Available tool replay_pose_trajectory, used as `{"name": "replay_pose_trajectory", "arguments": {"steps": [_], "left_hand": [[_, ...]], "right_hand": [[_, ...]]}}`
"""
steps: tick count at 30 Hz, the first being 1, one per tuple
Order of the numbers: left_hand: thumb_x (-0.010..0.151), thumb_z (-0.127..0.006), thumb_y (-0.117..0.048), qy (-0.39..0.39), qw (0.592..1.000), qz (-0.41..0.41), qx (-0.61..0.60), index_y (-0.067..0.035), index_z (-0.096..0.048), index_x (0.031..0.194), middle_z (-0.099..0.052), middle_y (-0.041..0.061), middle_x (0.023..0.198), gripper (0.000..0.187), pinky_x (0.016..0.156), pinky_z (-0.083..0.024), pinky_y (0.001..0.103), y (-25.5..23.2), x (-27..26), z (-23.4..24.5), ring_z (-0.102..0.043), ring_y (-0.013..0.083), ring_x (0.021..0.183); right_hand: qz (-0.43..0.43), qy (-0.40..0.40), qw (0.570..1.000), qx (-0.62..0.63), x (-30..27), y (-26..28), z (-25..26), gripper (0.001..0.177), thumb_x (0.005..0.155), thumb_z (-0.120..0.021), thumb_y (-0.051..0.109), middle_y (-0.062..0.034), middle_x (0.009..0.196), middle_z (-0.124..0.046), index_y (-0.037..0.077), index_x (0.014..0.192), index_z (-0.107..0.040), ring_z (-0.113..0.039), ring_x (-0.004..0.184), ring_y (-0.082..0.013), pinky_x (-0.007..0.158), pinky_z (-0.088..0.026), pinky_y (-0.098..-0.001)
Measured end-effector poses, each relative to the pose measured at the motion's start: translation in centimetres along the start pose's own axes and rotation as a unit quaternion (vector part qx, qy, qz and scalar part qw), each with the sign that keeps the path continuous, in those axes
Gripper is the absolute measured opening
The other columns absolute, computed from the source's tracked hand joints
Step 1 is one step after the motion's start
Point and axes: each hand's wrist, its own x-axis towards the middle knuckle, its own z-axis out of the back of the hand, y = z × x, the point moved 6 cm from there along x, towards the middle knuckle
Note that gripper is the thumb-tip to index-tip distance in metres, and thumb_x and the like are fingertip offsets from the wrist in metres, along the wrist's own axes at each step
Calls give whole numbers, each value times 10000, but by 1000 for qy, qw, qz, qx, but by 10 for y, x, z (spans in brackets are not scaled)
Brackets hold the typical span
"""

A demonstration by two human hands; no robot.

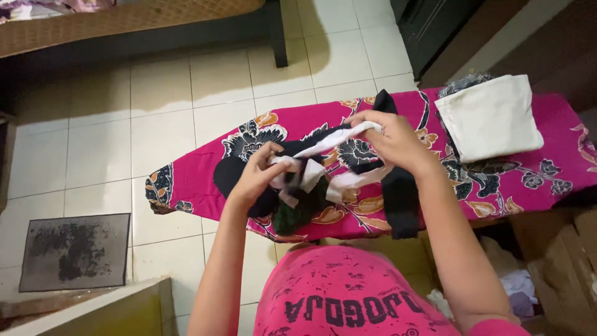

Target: The person folds several garments on a pink floral-covered ironing board. They handle a patterned top, a white shirt, a black garment, and a black-and-white bra, folding each neatly and stacking them on the board.

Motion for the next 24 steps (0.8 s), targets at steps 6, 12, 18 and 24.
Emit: {"name": "replay_pose_trajectory", "arguments": {"steps": [6, 12, 18, 24], "left_hand": [[931, -801, -137, -119, 982, 10, 147, 4, -567, 985, -564, 8, 796, 279, 616, -411, 265, 18, -6, 35, -504, 82, 733], [941, -701, -97, -110, 986, 26, 122, 5, -703, 1085, -673, 96, 929, 177, 744, -504, 277, 33, -15, 47, -597, 104, 835], [1054, -529, -297, -6, 901, 39, -432, 28, -630, 1156, -707, 150, 1084, 356, 849, -533, 391, 13, -9, 15, -680, 264, 984], [1044, -464, -318, -12, 907, 71, -414, -69, -575, 1180, -668, 157, 1294, 304, 1020, -529, 485, -18, -8, -23, -653, 324, 1166]], "right_hand": [[-7, -67, 997, -31, -5, -3, 3, 220, 998, -608, 143, -16, 716, -614, 104, 1172, -737, -522, 587, -70, 520, -407, -278], [97, -69, 992, 41, 1, -27, 11, 160, 993, -631, 110, 44, 875, -658, 39, 1111, -712, -563, 773, -16, 654, -451, -225], [39, -5, 991, -130, 0, -29, -31, 401, 825, -781, 341, 2, 865, -714, 129, 1160, -724, -687, 748, -131, 686, -535, -311], [-23, 33, 972, -232, -23, 33, -59, 759, 761, -793, 493, -123, 859, -699, 253, 1448, -580, -689, 791, -270, 759, -547, -375]]}}
